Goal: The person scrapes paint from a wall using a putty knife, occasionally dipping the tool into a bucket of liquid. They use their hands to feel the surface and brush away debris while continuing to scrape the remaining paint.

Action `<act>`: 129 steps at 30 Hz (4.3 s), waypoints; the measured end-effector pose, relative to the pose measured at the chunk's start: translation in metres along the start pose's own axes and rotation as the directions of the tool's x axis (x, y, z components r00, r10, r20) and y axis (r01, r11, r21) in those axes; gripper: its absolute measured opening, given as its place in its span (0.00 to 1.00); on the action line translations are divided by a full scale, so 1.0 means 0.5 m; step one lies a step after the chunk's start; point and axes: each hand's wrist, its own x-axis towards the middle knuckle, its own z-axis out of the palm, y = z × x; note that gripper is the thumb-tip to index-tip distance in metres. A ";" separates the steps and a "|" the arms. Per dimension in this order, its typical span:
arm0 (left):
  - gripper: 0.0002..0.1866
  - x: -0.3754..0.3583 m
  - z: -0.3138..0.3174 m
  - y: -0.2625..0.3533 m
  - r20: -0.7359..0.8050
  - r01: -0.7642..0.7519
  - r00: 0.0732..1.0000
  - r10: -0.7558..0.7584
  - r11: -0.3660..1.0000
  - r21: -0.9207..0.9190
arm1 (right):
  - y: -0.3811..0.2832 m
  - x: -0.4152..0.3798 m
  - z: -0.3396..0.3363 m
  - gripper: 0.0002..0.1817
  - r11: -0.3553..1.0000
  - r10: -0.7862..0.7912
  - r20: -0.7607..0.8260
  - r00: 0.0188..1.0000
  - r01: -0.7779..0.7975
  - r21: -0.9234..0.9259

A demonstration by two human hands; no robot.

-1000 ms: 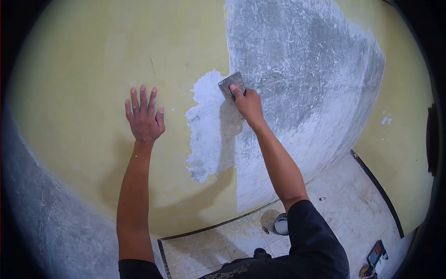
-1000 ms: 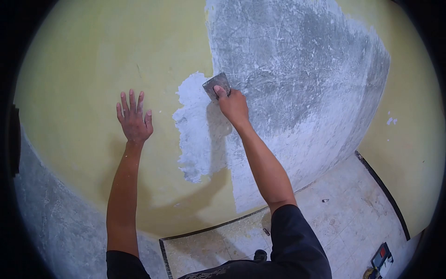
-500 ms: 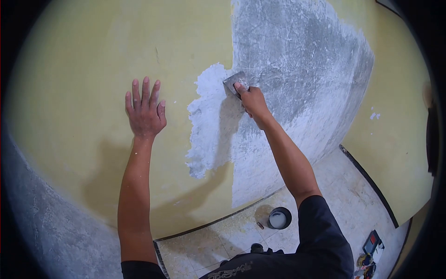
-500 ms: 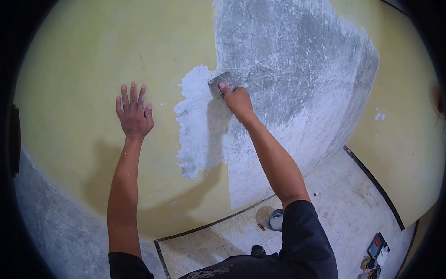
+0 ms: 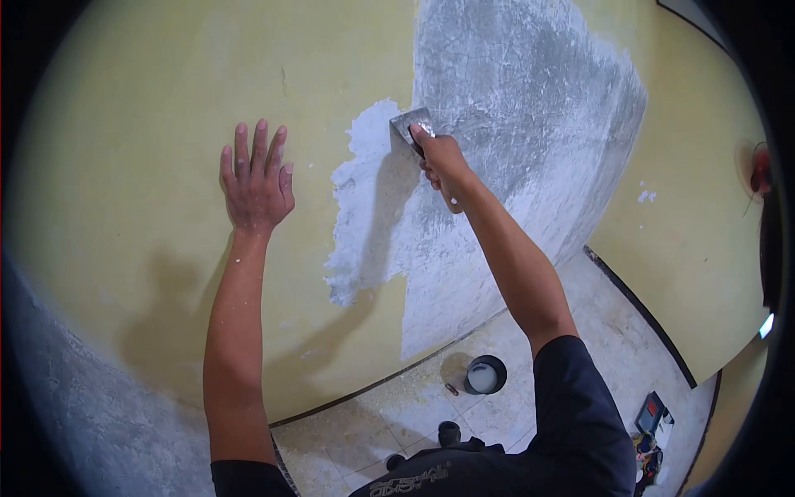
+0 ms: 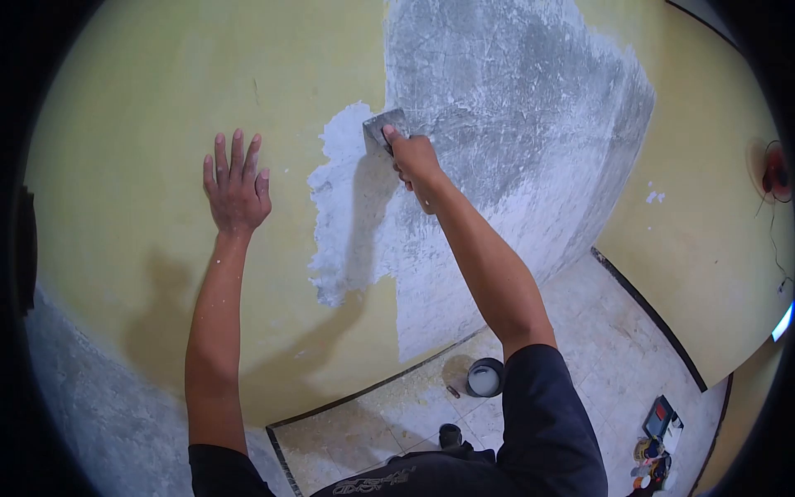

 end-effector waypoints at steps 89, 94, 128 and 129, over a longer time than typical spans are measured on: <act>0.33 0.006 0.000 0.001 0.030 -0.024 0.999 0.022 0.998 0.062 | -0.024 0.007 -0.019 0.29 0.994 -0.058 0.018 0.998 0.059 -0.095; 0.32 0.003 -0.004 0.010 0.083 -0.026 0.996 0.018 0.996 0.089 | -0.040 0.006 -0.026 0.30 0.981 -0.144 0.002 0.990 0.143 -0.133; 0.09 0.291 0.004 0.258 0.119 -0.272 0.948 0.296 0.945 -0.183 | 1.216 -0.602 -0.541 0.27 0.404 0.904 0.164 0.396 -0.915 -0.017; 0.09 0.291 0.001 0.262 0.127 -0.261 0.950 0.286 0.948 -0.183 | 1.179 -0.586 -0.550 0.28 0.406 0.884 0.202 0.422 -0.906 0.118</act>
